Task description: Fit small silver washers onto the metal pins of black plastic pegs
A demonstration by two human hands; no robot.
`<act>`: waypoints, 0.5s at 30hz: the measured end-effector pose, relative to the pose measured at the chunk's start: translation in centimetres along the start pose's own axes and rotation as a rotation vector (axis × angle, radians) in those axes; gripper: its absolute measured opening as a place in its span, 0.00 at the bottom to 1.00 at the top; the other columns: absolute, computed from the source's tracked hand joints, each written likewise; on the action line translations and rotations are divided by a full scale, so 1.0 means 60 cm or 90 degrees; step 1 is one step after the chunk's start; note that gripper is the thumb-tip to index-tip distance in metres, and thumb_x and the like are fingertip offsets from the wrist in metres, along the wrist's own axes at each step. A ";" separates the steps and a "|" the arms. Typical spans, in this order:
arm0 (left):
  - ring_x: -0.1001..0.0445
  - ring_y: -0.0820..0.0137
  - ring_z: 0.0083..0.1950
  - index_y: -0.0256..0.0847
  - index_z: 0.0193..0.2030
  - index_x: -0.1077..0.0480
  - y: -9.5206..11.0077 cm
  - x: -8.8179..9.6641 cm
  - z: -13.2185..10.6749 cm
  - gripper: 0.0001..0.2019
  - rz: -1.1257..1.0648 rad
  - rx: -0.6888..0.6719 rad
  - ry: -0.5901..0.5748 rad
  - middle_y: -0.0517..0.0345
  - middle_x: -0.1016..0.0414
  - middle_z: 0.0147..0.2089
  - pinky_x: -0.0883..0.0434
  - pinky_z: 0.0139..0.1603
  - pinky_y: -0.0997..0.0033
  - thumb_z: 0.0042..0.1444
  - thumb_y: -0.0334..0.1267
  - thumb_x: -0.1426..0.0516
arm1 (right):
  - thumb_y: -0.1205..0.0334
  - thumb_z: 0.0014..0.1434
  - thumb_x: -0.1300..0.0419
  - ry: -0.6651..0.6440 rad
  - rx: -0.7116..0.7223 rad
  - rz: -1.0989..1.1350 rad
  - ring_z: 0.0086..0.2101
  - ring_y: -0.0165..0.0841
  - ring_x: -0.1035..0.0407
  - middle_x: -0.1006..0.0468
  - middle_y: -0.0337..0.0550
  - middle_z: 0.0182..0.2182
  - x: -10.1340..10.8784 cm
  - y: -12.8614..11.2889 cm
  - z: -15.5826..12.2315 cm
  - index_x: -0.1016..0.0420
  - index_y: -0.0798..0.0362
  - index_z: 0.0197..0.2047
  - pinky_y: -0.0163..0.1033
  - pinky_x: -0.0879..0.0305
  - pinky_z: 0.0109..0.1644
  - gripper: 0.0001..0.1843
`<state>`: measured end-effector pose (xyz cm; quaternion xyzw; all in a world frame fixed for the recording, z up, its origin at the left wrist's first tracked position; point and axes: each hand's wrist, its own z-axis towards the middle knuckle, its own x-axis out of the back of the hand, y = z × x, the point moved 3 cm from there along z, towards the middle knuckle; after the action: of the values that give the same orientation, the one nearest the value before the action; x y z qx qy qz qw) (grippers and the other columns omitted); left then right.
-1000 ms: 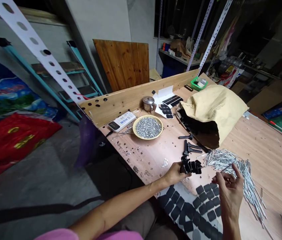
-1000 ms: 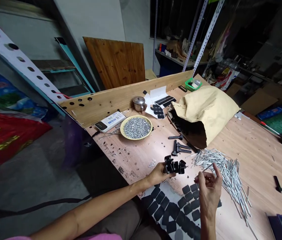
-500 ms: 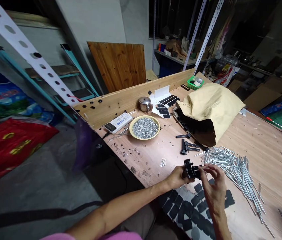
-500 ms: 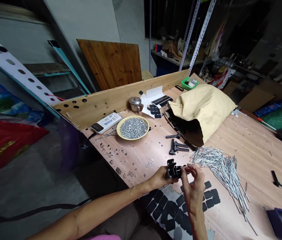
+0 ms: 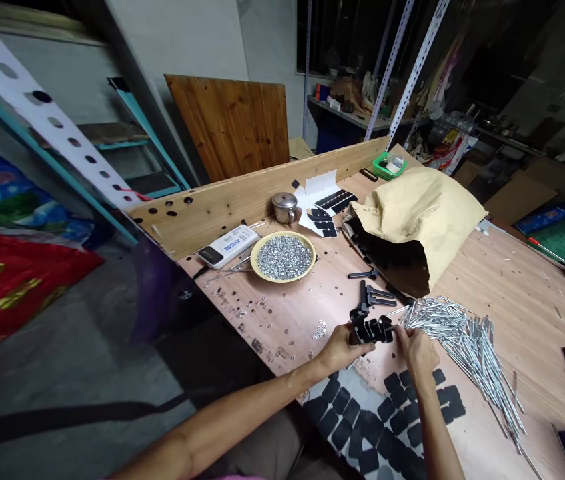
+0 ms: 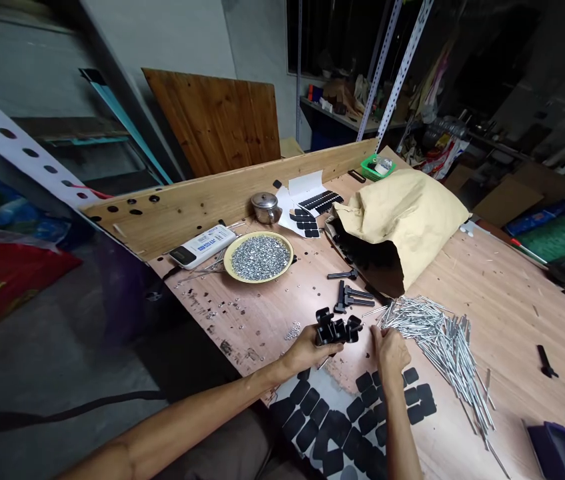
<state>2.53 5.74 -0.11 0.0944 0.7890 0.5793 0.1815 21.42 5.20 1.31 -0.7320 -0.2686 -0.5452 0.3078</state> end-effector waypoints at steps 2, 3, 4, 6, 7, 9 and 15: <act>0.31 0.73 0.29 0.34 0.27 0.27 0.000 -0.001 0.000 0.05 -0.002 -0.004 -0.022 0.61 0.26 0.26 0.34 0.32 0.76 0.40 0.29 0.38 | 0.51 0.58 0.48 -0.006 -0.018 -0.028 0.36 0.46 0.26 0.21 0.56 0.33 -0.006 -0.007 0.005 0.24 0.54 0.33 0.42 0.38 0.34 0.17; 0.32 0.74 0.28 0.34 0.26 0.28 0.001 -0.001 -0.001 0.04 -0.007 -0.001 -0.033 0.62 0.28 0.25 0.35 0.31 0.76 0.39 0.29 0.39 | 0.54 0.58 0.48 -0.010 -0.023 -0.039 0.37 0.45 0.26 0.21 0.56 0.34 -0.006 -0.007 0.005 0.24 0.54 0.33 0.42 0.38 0.34 0.15; 0.34 0.75 0.26 0.35 0.25 0.29 0.001 0.000 -0.002 0.03 -0.011 0.011 -0.043 0.63 0.30 0.23 0.36 0.29 0.76 0.40 0.30 0.39 | 0.57 0.58 0.49 -0.013 -0.026 -0.049 0.37 0.45 0.26 0.22 0.56 0.35 -0.005 -0.005 0.005 0.24 0.54 0.33 0.42 0.38 0.34 0.14; 0.37 0.76 0.23 0.35 0.23 0.31 0.000 0.000 -0.004 0.04 -0.020 0.048 -0.054 0.66 0.34 0.20 0.38 0.26 0.77 0.40 0.30 0.39 | 0.60 0.57 0.49 -0.017 -0.031 -0.068 0.38 0.45 0.26 0.22 0.57 0.36 0.001 0.002 0.003 0.24 0.56 0.34 0.41 0.38 0.34 0.13; 0.38 0.77 0.23 0.35 0.22 0.32 0.001 0.000 -0.005 0.05 -0.027 0.062 -0.053 0.66 0.36 0.19 0.39 0.25 0.77 0.40 0.31 0.39 | 0.60 0.57 0.49 -0.016 -0.031 -0.076 0.38 0.45 0.26 0.22 0.57 0.36 0.004 0.006 0.002 0.24 0.56 0.34 0.41 0.38 0.35 0.13; 0.38 0.76 0.24 0.35 0.22 0.32 0.001 -0.005 -0.008 0.06 -0.045 0.072 -0.050 0.66 0.36 0.20 0.39 0.26 0.77 0.38 0.30 0.38 | 0.56 0.59 0.49 -0.012 -0.028 -0.088 0.39 0.45 0.27 0.22 0.57 0.37 0.010 0.013 -0.002 0.25 0.56 0.35 0.41 0.38 0.36 0.15; 0.36 0.76 0.27 0.33 0.24 0.30 -0.004 -0.022 -0.014 0.04 -0.067 0.031 -0.065 0.64 0.34 0.22 0.38 0.30 0.76 0.38 0.28 0.38 | 0.49 0.64 0.57 0.068 -0.001 -0.083 0.43 0.42 0.29 0.26 0.53 0.45 0.014 0.000 -0.001 0.28 0.53 0.42 0.41 0.38 0.39 0.23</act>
<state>3.40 4.44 0.10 0.0864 0.7966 0.5439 0.2492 21.57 5.18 2.12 -0.6831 -0.2985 -0.6027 0.2847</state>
